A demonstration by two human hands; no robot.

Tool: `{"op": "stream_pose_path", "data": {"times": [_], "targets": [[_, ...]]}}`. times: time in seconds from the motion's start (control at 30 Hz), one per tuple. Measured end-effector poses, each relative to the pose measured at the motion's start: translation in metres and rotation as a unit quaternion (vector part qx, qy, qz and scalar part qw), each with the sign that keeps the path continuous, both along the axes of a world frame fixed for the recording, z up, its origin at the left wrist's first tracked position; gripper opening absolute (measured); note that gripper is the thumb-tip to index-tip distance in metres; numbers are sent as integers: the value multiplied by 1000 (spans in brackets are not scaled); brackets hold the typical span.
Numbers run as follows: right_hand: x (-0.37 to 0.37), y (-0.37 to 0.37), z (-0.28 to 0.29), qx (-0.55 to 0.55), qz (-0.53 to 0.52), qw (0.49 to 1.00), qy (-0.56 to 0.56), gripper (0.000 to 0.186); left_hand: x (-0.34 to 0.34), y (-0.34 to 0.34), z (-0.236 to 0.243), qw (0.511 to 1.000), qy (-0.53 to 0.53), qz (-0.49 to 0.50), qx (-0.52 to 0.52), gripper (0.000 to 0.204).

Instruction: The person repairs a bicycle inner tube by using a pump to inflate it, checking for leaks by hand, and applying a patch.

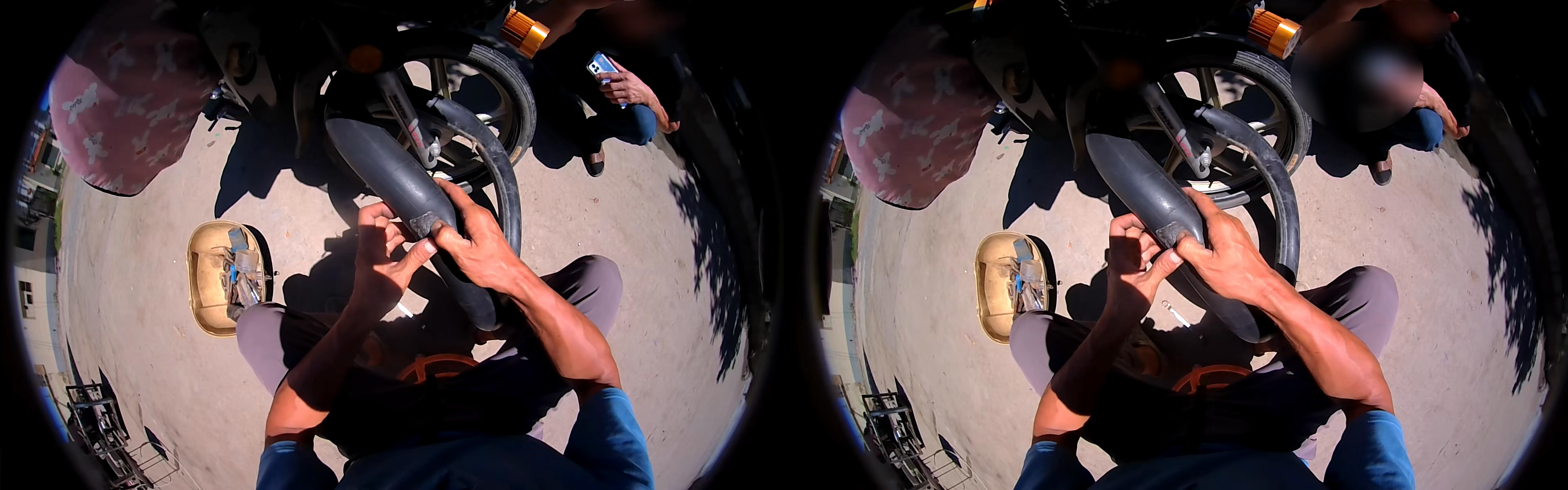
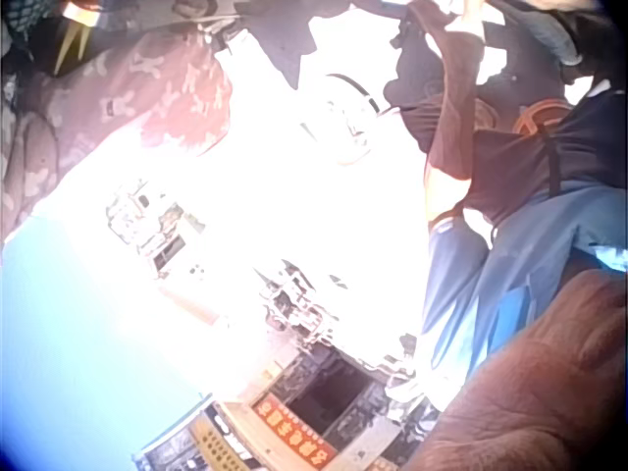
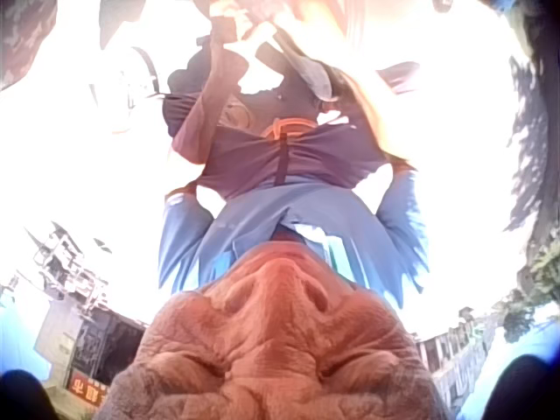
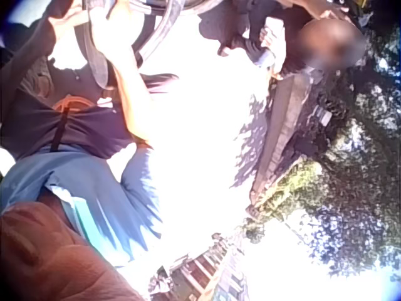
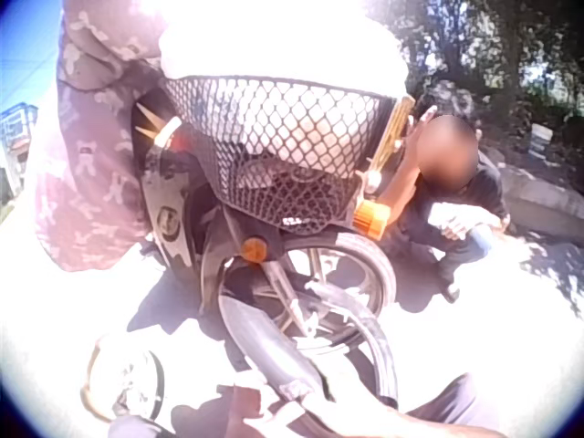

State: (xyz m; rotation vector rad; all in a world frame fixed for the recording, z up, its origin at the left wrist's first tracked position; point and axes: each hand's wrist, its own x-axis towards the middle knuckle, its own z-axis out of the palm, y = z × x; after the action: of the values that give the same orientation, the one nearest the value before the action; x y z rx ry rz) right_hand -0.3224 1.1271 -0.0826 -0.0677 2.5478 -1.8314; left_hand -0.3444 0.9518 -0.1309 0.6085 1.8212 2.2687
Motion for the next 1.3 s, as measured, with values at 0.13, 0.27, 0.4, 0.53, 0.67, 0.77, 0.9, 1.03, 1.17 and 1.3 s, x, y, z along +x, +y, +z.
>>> {"op": "stream_pose_path", "data": {"times": [0.13,0.27,0.4,0.53,0.67,0.77,0.9,1.03,1.17,1.3], "targets": [[5,5,8,-9,27,999,-24,77,-1,-3,8,1000,-21,-5,-5,57],[12,8,7,10,65,998,19,85,-2,0,17,998,-35,22,48,53],[17,7,2,-5,60,998,2,95,-5,1,18,997,-47,11,65,50],[16,1,7,-27,76,996,-47,95,-15,-3,20,982,-144,29,115,45],[16,1,4,-37,69,996,-51,94,-16,1,22,986,-124,45,102,40],[16,3,5,-27,68,996,-45,94,-16,7,17,990,-98,65,80,39],[15,1,4,-36,74,995,-52,94,-14,6,14,989,-95,60,97,41],[14,-1,3,-16,81,995,-51,94,-14,3,18,986,-130,70,77,41],[13,-5,1,-8,83,995,-47,93,-17,2,19,988,-115,64,80,42],[14,-6,-1,-31,75,994,-67,93,-16,0,14,988,-108,77,83,42]]}}
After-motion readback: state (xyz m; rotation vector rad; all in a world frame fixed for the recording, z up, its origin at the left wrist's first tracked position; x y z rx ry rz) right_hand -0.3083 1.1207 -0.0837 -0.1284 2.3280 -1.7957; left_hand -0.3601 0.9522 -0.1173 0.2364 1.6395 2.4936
